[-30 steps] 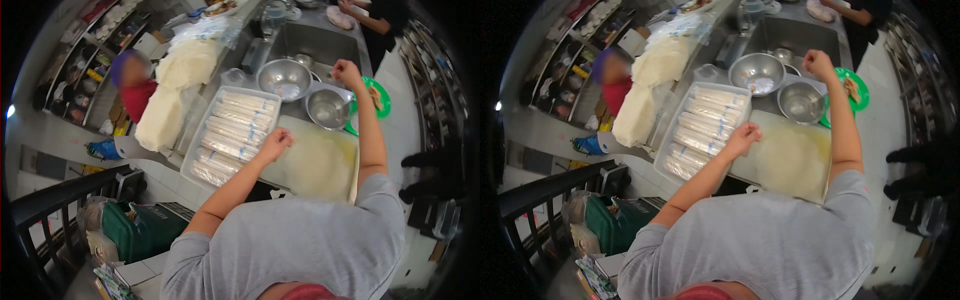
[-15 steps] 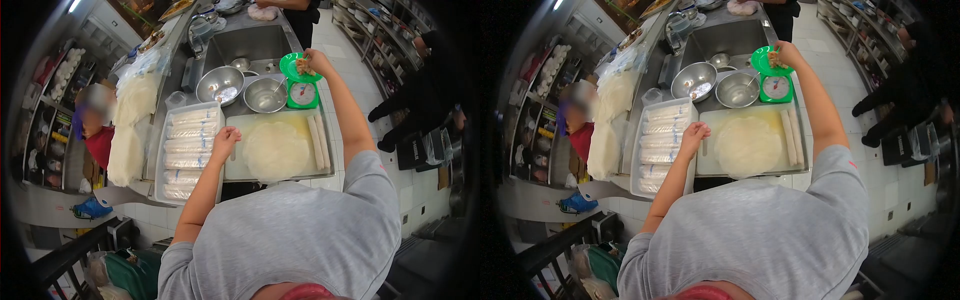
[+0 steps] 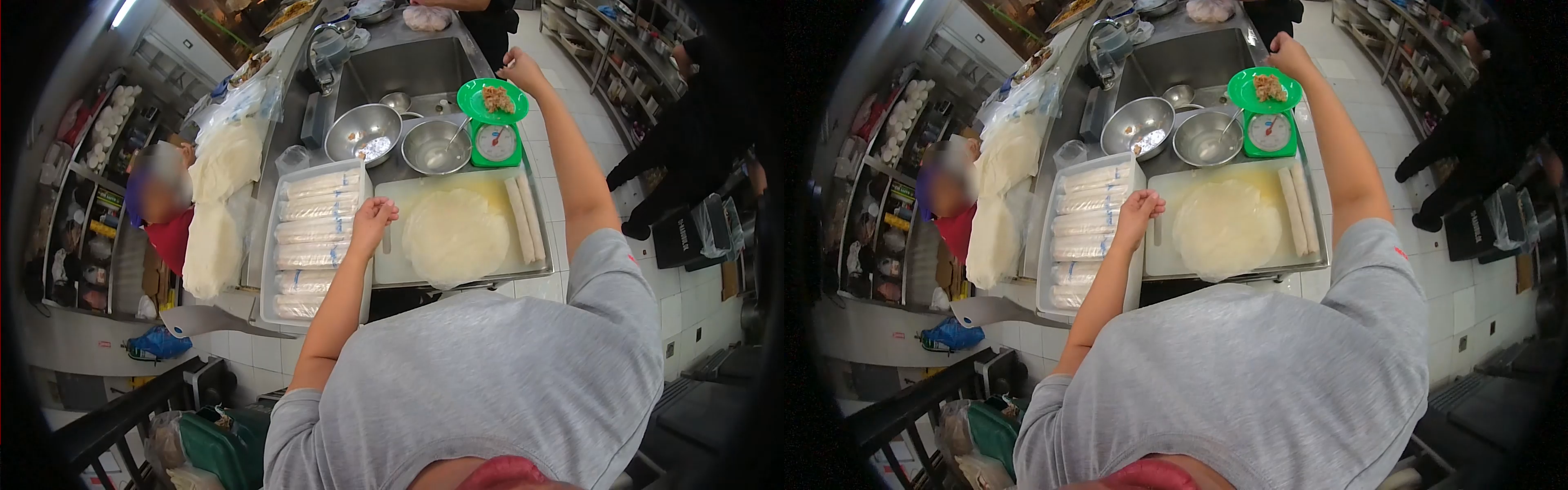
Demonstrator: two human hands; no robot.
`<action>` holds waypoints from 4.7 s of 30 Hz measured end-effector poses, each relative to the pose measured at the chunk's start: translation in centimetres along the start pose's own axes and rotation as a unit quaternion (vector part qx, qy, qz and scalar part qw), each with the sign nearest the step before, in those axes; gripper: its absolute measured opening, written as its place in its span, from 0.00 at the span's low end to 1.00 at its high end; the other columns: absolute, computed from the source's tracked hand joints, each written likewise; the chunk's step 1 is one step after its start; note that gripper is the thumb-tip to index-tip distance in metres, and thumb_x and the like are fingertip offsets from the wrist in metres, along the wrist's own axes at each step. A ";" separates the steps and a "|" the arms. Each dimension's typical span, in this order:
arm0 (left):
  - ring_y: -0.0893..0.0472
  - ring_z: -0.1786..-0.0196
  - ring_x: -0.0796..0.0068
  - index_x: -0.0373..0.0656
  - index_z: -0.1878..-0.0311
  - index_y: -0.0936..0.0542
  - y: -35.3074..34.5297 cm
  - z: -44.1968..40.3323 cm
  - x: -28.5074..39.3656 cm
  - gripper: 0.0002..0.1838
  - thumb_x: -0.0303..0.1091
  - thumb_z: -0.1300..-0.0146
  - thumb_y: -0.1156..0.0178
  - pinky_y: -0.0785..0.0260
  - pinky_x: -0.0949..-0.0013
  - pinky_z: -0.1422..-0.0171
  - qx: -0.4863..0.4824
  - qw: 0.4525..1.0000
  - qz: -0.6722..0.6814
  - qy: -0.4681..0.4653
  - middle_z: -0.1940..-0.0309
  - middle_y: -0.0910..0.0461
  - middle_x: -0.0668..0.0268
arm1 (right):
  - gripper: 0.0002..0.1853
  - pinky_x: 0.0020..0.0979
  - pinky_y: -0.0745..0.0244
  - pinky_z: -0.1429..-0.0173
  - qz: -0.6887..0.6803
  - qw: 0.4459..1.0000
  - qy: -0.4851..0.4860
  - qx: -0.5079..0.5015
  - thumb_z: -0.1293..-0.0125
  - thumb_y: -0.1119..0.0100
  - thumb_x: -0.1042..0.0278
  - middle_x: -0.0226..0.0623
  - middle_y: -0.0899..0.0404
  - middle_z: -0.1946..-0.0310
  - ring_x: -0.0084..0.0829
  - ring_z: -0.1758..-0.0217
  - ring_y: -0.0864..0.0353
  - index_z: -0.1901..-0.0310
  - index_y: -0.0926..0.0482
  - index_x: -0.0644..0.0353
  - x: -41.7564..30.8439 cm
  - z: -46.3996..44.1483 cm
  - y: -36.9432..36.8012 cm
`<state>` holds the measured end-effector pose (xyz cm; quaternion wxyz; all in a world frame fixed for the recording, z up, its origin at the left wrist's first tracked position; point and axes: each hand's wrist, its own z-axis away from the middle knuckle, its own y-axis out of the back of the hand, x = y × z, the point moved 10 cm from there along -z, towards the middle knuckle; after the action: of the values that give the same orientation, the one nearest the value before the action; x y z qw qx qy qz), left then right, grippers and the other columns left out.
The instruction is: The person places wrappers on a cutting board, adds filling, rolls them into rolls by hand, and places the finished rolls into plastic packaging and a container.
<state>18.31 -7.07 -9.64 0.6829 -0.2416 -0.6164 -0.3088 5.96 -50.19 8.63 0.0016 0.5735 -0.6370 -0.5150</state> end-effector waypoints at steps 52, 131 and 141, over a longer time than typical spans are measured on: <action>0.20 0.61 0.76 0.37 0.52 0.27 -0.1 0.4 0.4 0.15 0.38 0.34 0.43 0.29 0.74 0.55 0.011 1.000 -0.008 0.008 0.63 0.19 0.62 | 0.17 0.41 0.23 0.56 0.160 0.968 -0.014 -0.195 0.53 0.34 0.61 0.50 0.18 0.65 0.45 0.61 0.17 0.63 0.19 0.64 4.9 1.8 -12.8; 0.24 0.58 0.65 0.37 0.57 0.20 -6.1 5.8 -0.7 0.16 0.30 0.49 0.32 0.31 0.68 0.53 -0.013 0.912 -0.263 -0.314 0.61 0.24 0.60 | 0.11 0.35 0.26 0.58 -0.206 0.917 -0.022 -0.341 0.49 0.37 0.68 0.41 0.22 0.71 0.38 0.64 0.21 0.62 0.20 0.59 -8.2 31.5 -20.4; 0.24 0.59 0.63 0.41 0.54 0.20 -5.9 5.9 -1.8 0.20 0.32 0.52 0.30 0.31 0.67 0.55 0.007 0.912 -0.299 -0.281 0.62 0.25 0.60 | 0.12 0.38 0.27 0.55 -0.134 0.923 0.266 -0.245 0.52 0.35 0.68 0.43 0.24 0.63 0.42 0.62 0.23 0.66 0.21 0.63 -12.2 31.9 -17.8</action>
<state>9.85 -6.76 -11.01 0.3587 -0.1183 -0.8286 -0.4133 4.23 -17.03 -10.92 0.2424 0.7508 -0.3846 -0.4792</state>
